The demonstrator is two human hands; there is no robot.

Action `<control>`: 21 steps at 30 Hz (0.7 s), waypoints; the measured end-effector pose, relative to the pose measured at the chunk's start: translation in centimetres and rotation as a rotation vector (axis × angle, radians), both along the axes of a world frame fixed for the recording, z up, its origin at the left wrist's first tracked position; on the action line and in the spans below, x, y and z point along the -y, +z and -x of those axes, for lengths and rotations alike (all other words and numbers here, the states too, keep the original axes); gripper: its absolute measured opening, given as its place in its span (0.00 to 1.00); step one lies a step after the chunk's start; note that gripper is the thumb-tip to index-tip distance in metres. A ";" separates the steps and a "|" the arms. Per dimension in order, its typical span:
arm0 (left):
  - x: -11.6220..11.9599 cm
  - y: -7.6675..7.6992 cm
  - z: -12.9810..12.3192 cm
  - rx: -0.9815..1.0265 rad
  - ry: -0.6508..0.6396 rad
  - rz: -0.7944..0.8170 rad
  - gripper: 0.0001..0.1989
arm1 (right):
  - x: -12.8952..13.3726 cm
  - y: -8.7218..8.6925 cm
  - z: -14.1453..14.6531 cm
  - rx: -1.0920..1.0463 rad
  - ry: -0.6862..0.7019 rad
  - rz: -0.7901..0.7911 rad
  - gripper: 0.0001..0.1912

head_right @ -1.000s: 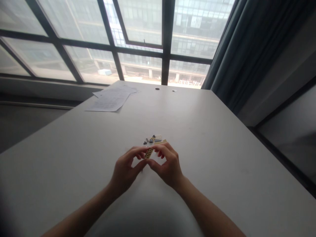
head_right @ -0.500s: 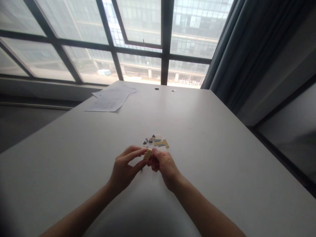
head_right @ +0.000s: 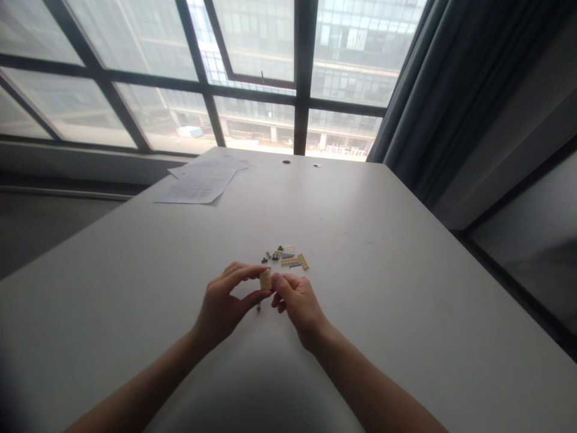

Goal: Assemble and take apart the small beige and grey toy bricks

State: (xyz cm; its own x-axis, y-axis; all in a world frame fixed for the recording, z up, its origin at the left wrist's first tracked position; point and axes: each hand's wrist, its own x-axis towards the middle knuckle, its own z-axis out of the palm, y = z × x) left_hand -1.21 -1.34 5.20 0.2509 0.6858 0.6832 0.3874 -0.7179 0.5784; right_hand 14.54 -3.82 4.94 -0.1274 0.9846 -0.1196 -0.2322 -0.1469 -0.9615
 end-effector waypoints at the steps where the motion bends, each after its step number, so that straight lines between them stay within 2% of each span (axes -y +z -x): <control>1: 0.0 0.0 0.0 0.008 0.001 0.014 0.14 | 0.0 0.1 0.0 -0.028 0.018 0.013 0.19; 4: 0.0 -0.1 0.0 0.015 -0.018 0.010 0.14 | 0.2 0.4 0.1 -0.100 0.098 0.049 0.18; 6: -0.1 -0.1 0.0 0.004 -0.001 -0.025 0.13 | 0.2 0.5 0.1 -0.075 0.095 0.042 0.16; 9: -0.1 -0.4 0.1 -0.040 0.055 -0.110 0.11 | 0.3 0.5 0.0 0.092 -0.030 -0.037 0.13; 13: -0.1 -1.1 0.2 -0.087 0.046 -0.159 0.13 | 0.7 0.6 0.1 0.337 -0.172 -0.170 0.13; 21: -0.1 -1.5 0.3 -0.120 0.034 -0.148 0.13 | 1.1 0.7 0.2 0.483 -0.244 -0.251 0.13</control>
State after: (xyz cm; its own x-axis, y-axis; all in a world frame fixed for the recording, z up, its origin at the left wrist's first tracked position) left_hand -1.47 -1.20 3.65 0.3146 0.5892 0.7442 0.4727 -0.7771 0.4154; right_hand 14.35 -4.91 5.62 0.1166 0.9843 0.1322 0.2414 0.1010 -0.9651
